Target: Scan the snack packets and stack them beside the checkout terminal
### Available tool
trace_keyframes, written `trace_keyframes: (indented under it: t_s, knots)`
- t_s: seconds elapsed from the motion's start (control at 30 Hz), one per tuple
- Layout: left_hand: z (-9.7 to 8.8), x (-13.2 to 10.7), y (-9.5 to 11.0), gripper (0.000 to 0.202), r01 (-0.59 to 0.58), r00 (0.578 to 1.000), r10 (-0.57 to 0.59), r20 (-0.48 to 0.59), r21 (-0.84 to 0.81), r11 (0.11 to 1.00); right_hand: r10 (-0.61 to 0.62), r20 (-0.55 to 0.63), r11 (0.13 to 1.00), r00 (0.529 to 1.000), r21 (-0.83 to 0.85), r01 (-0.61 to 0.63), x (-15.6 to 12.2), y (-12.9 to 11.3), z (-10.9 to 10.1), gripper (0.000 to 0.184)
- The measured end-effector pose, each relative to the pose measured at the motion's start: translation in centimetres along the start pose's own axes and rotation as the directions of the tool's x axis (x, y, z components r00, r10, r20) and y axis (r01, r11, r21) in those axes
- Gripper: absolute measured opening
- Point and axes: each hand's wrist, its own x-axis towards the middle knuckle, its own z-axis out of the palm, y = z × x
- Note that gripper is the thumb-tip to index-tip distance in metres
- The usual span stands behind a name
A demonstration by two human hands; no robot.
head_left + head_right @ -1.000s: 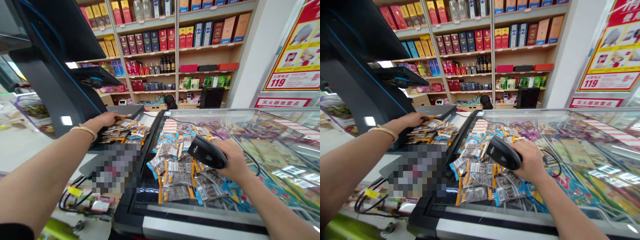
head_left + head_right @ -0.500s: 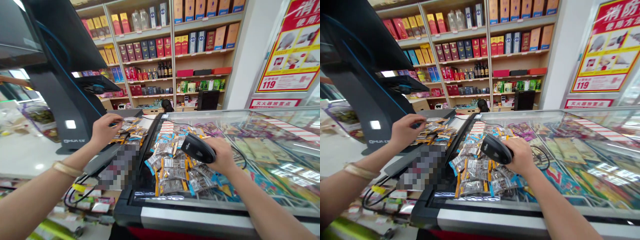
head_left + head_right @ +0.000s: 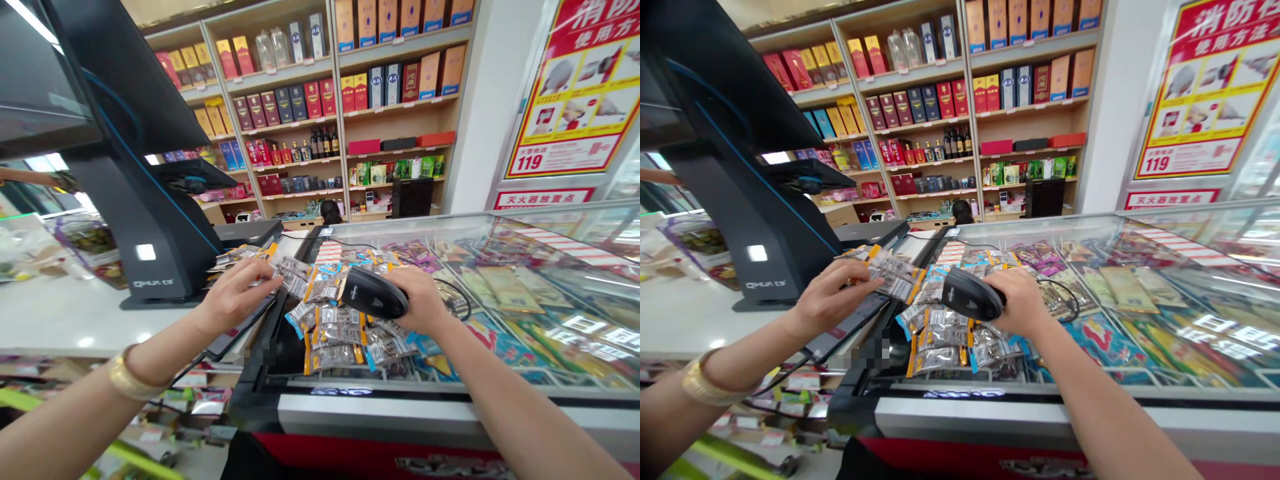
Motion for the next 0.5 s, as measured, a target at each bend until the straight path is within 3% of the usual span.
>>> trace_keyframes:
  t_s: [0.27,0.5]
  knots:
    - [2.1,-0.6,1.2,0.023,0.159,0.977,-0.155,0.148,-0.018,0.987,-0.012,0.006,1.0,1.0,0.01,0.012,0.4,-0.5,-0.1,0.025]
    - [2.7,-0.1,2.4,0.02,0.179,0.978,-0.157,0.137,-0.162,0.971,0.015,0.035,0.999,0.999,0.047,-0.016,0.5,-0.3,0.0,0.025]
